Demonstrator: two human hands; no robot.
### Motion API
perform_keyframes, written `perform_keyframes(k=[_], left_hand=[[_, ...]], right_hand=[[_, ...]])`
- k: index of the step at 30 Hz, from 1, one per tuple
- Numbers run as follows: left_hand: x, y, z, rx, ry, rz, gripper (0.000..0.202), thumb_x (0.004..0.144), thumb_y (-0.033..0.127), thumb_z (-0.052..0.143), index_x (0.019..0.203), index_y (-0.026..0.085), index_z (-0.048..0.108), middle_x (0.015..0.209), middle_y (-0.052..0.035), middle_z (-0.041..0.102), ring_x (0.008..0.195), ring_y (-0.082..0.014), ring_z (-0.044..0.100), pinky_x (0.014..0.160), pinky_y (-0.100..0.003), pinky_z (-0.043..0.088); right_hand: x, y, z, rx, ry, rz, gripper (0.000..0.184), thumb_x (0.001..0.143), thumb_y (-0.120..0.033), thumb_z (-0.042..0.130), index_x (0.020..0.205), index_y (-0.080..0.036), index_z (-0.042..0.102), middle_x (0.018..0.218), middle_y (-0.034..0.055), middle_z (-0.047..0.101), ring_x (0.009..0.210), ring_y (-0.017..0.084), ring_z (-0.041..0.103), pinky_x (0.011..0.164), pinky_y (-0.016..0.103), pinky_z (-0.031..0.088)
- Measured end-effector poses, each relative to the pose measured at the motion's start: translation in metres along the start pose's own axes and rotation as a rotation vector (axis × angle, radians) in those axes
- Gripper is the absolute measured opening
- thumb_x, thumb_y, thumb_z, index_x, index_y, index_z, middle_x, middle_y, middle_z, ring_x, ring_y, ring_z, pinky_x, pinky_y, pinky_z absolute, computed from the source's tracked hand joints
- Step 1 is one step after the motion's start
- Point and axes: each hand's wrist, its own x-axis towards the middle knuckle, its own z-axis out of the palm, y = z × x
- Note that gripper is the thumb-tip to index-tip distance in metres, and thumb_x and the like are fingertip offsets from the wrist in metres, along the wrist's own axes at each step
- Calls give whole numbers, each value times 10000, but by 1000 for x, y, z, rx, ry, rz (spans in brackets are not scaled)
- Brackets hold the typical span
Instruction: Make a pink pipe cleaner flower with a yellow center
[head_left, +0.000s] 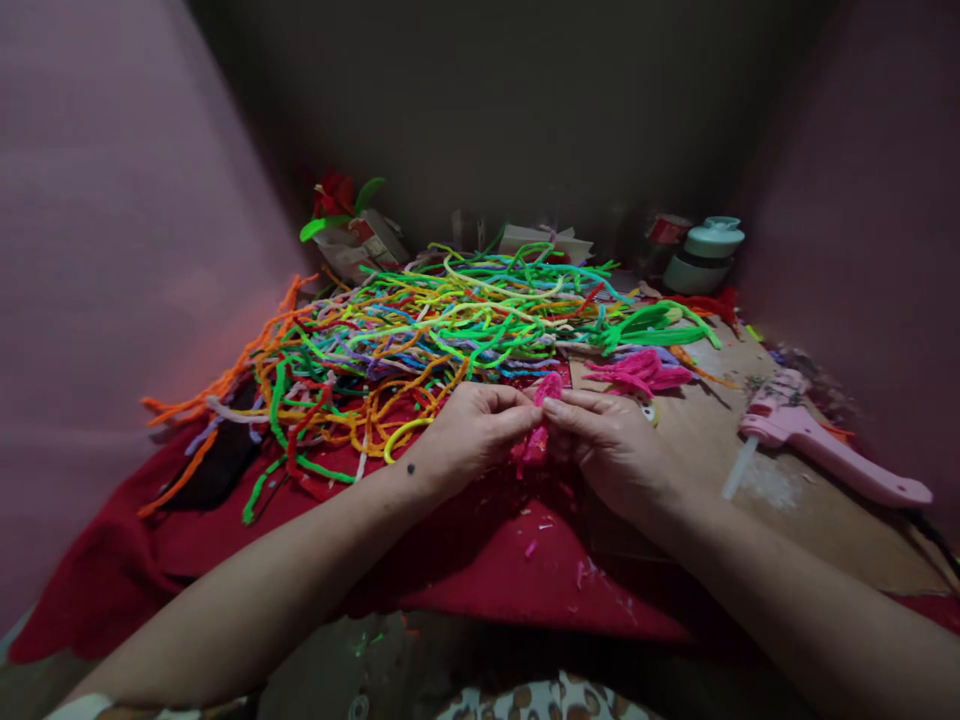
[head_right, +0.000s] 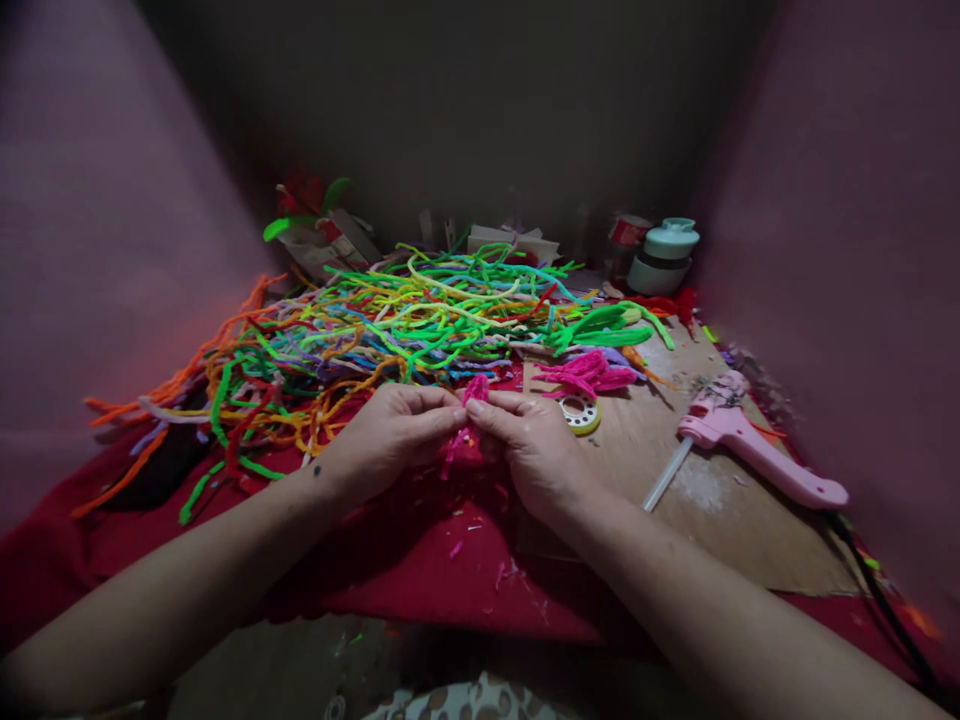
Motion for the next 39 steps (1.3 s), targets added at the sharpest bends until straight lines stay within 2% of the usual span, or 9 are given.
perform_keyframes(k=[9, 13, 15, 18, 22, 26, 31, 36, 39], left_hand=[[2, 0, -8, 146, -84, 63, 308, 771, 358, 562, 581, 121, 505, 480, 66, 361, 426, -28, 266, 412, -177, 191], [3, -7, -10, 99, -73, 119, 147, 767, 265, 570, 833, 135, 544, 605, 43, 494, 478, -52, 425, 443, -167, 319], [3, -12, -10, 121, -25, 229, 215, 766, 211, 572, 963, 151, 511, 675, 32, 534, 517, -62, 474, 477, -172, 376], [2, -17, -11, 327, 14, 526, 255, 809, 153, 515, 1064, 164, 509, 799, -12, 593, 683, -87, 554, 636, -196, 450], [1, -18, -16, 659, -66, 836, 199, 844, 101, 459, 964, 149, 610, 884, -66, 629, 826, -111, 590, 750, -215, 466], [3, -18, -21, 756, -36, 986, 195, 844, 96, 477, 948, 149, 633, 870, -61, 634, 803, -93, 604, 725, -178, 480], [4, -16, -27, 771, -81, 942, 204, 844, 139, 502, 947, 186, 671, 881, -34, 615, 785, -72, 597, 706, -143, 458], [3, -8, -31, 583, -297, 671, 187, 818, 213, 555, 936, 191, 699, 874, -40, 630, 764, -97, 601, 705, -172, 458], [2, -3, -31, 501, -314, 539, 140, 775, 234, 612, 849, 178, 716, 794, -31, 633, 734, -111, 594, 699, -194, 458]], right_hand=[[3, -5, 1, -26, 113, -16, 137, 650, -243, 709, 604, -145, 624, 560, -28, 541, 509, 82, 452, 508, 234, 340], [8, -4, -4, 77, 86, -1, 132, 672, -233, 687, 603, -146, 616, 553, -35, 524, 482, 70, 447, 479, 219, 355], [9, -2, -6, 116, 98, 19, 130, 671, -238, 692, 620, -144, 618, 578, -33, 531, 478, 66, 453, 459, 211, 362], [10, -1, -8, 154, 116, 58, 138, 646, -234, 714, 622, -143, 614, 569, -37, 522, 456, 63, 458, 434, 207, 372], [11, -2, -7, 192, 85, 83, 164, 624, -218, 729, 577, -143, 591, 515, -45, 500, 428, 62, 455, 422, 207, 388], [11, -2, -8, 181, 68, 99, 147, 636, -213, 723, 591, -133, 607, 538, -33, 520, 443, 62, 473, 422, 200, 385], [10, 0, -10, 135, 52, 112, 127, 639, -231, 721, 647, -132, 641, 568, -21, 537, 477, 74, 484, 431, 208, 373], [7, 1, -6, 95, 1, 97, 130, 648, -248, 709, 635, -136, 646, 557, -13, 546, 463, 75, 469, 433, 216, 368], [6, 1, -4, 49, -8, 75, 155, 661, -268, 708, 609, -141, 634, 528, -21, 531, 428, 70, 447, 418, 217, 360]])
